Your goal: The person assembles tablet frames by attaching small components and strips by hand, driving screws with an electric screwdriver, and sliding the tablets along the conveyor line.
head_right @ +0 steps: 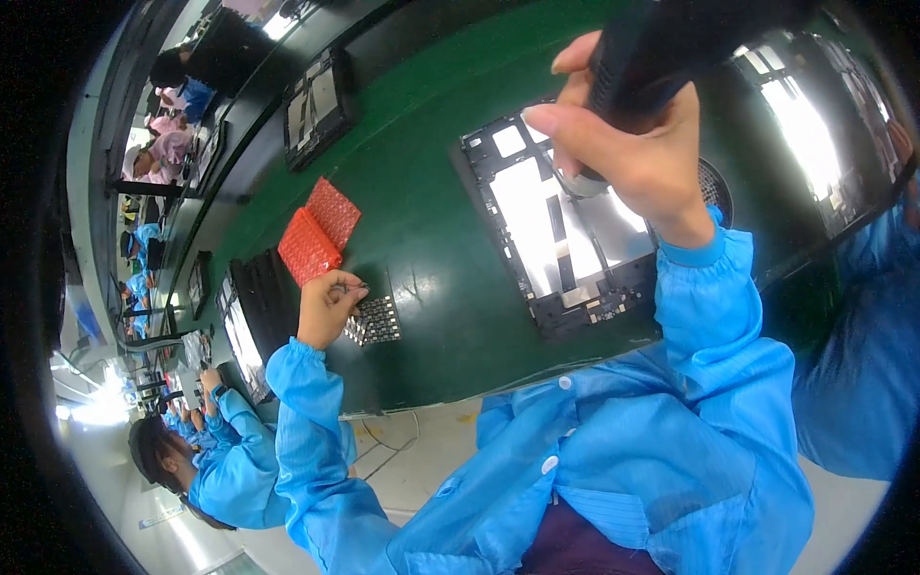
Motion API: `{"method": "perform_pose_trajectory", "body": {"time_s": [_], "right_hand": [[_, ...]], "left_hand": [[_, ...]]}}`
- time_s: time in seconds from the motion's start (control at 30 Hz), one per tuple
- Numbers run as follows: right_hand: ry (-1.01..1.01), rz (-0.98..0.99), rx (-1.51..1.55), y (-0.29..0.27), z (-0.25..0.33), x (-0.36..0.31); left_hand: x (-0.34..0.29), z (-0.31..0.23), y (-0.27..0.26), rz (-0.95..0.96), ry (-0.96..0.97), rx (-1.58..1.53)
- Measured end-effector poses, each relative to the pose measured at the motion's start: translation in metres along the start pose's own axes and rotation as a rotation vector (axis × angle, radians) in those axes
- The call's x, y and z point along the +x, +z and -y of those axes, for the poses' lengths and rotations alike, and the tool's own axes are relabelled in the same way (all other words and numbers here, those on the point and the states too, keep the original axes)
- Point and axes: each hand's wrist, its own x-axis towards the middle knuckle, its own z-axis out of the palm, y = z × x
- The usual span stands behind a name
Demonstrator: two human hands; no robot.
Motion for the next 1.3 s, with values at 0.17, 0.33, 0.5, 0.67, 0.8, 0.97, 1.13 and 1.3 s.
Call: {"method": "perform_pose_trajectory", "body": {"time_s": [0.17, 0.33, 0.5, 0.67, 0.8, 0.97, 1.13, 1.3], "right_hand": [[0.136, 0.078, -0.007, 0.042, -0.011, 0.014], [0.242, 0.173, 0.041, 0.076, -0.03, 0.025], [0.235, 0.191, -0.006, 0.079, -0.044, 0.025], [0.242, 0.204, -0.036, 0.085, -0.046, 0.026], [0.247, 0.205, -0.067, 0.082, -0.049, 0.025], [0.256, 0.219, -0.064, 0.08, -0.049, 0.025], [0.26, 0.219, -0.024, 0.08, -0.051, 0.024], [0.284, 0.216, -0.033, 0.077, -0.053, 0.022]], "left_hand": [[0.002, 0.018, 0.0, -0.005, 0.085, -0.016], [-0.008, 0.002, 0.01, -0.174, 0.155, -0.05], [-0.027, -0.023, 0.049, -0.189, 0.357, -0.007], [-0.031, -0.027, 0.071, -0.225, 0.466, 0.13], [-0.028, -0.026, 0.076, -0.255, 0.477, 0.151], [-0.027, -0.027, 0.078, -0.264, 0.468, 0.127], [-0.034, -0.04, 0.076, -0.314, 0.417, 0.149], [-0.043, -0.061, 0.097, -0.286, 0.658, 0.152]]}}
